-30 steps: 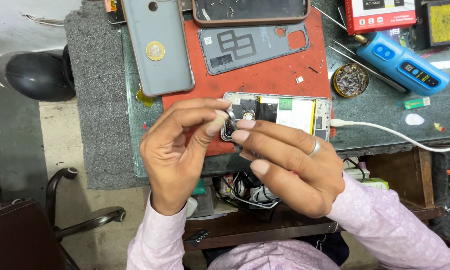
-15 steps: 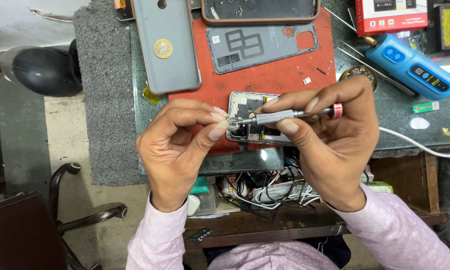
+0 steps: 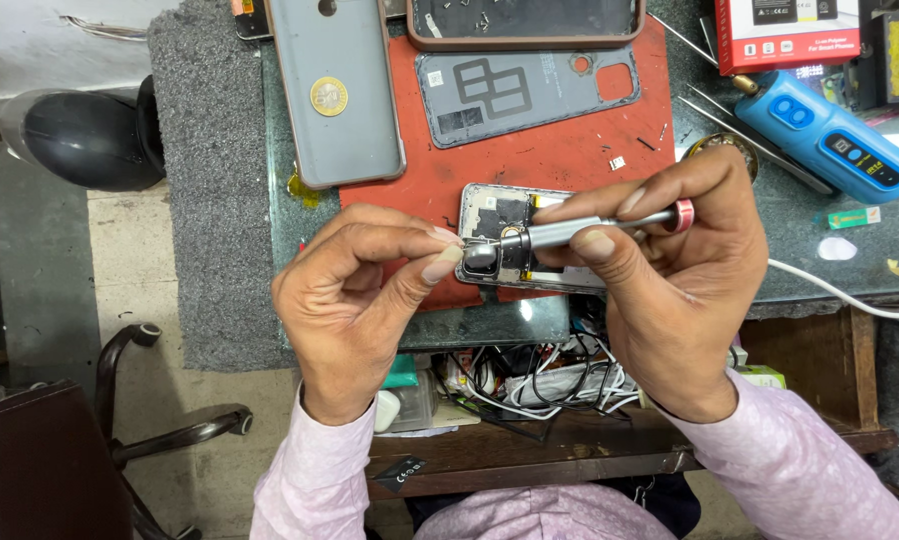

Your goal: The person removes the back cover of an Oppo smartphone and uses a screwdriver to unscrew and detach the camera module. The device is held and manipulated on a cluttered workbench with tools and spare parts visible.

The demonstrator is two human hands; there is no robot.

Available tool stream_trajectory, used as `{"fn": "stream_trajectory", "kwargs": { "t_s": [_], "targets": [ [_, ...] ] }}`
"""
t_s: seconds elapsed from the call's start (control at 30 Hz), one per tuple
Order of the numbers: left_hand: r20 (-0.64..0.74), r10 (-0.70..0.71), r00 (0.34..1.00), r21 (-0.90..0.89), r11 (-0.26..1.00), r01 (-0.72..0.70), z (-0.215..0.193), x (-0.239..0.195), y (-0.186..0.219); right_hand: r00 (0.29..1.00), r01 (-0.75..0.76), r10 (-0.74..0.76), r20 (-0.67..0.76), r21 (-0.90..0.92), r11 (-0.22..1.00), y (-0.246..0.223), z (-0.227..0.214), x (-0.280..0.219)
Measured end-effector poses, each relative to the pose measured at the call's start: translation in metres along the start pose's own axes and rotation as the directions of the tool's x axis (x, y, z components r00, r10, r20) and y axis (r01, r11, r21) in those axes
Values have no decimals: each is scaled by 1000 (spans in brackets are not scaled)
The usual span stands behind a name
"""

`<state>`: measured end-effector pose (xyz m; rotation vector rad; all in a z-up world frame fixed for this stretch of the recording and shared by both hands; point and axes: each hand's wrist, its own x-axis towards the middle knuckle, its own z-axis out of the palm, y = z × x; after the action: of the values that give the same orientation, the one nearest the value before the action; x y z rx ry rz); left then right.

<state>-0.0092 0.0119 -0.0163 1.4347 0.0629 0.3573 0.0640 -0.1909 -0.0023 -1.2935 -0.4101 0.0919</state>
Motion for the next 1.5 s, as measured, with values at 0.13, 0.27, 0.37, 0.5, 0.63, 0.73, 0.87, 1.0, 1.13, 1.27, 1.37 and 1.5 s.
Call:
{"fn": "stream_trajectory", "kwargs": {
  "t_s": [0.13,0.27,0.37,0.5,0.63,0.73,0.87,1.0,1.13,1.27,1.37,1.5],
  "targets": [
    [-1,17,1000,28,999,-17,0,0,-1,998,44,-51,-42,-151,988,-3,1,-3],
    [-9,33,999,32,999,-33,-1,0,-2,999,29,-27,27,-71,997,-6,-1,-2],
    [-3,40,999,36,999,-40,-2,0,-2,999,-27,26,38,20,999,-5,-1,0],
    [6,35,999,27,999,-35,-1,0,-1,997,-77,76,27,48,996,-6,-2,1],
    [21,8,1000,47,999,-9,3,3,3,999,-9,9,32,-2,1000,-3,-5,7],
    [66,79,995,228,969,-92,5,6,9,990,141,-136,39,-176,974,-12,-17,6],
    [94,121,988,369,918,-147,10,10,14,956,284,-274,108,-586,759,-33,-50,-4],
    [106,159,981,492,849,-191,18,11,15,956,280,-244,163,-750,599,-44,-73,-17],
    [109,143,984,530,829,-179,20,12,16,934,341,-279,221,-778,527,-43,-80,-20],
    [89,100,991,521,843,-132,23,12,17,942,326,-246,229,-799,505,-44,-81,-19],
    [88,95,992,526,841,-127,23,12,16,948,309,-238,211,-789,531,-43,-80,-18],
    [89,90,992,526,842,-124,23,11,16,949,307,-238,208,-783,541,-41,-80,-18]
  ]
}}
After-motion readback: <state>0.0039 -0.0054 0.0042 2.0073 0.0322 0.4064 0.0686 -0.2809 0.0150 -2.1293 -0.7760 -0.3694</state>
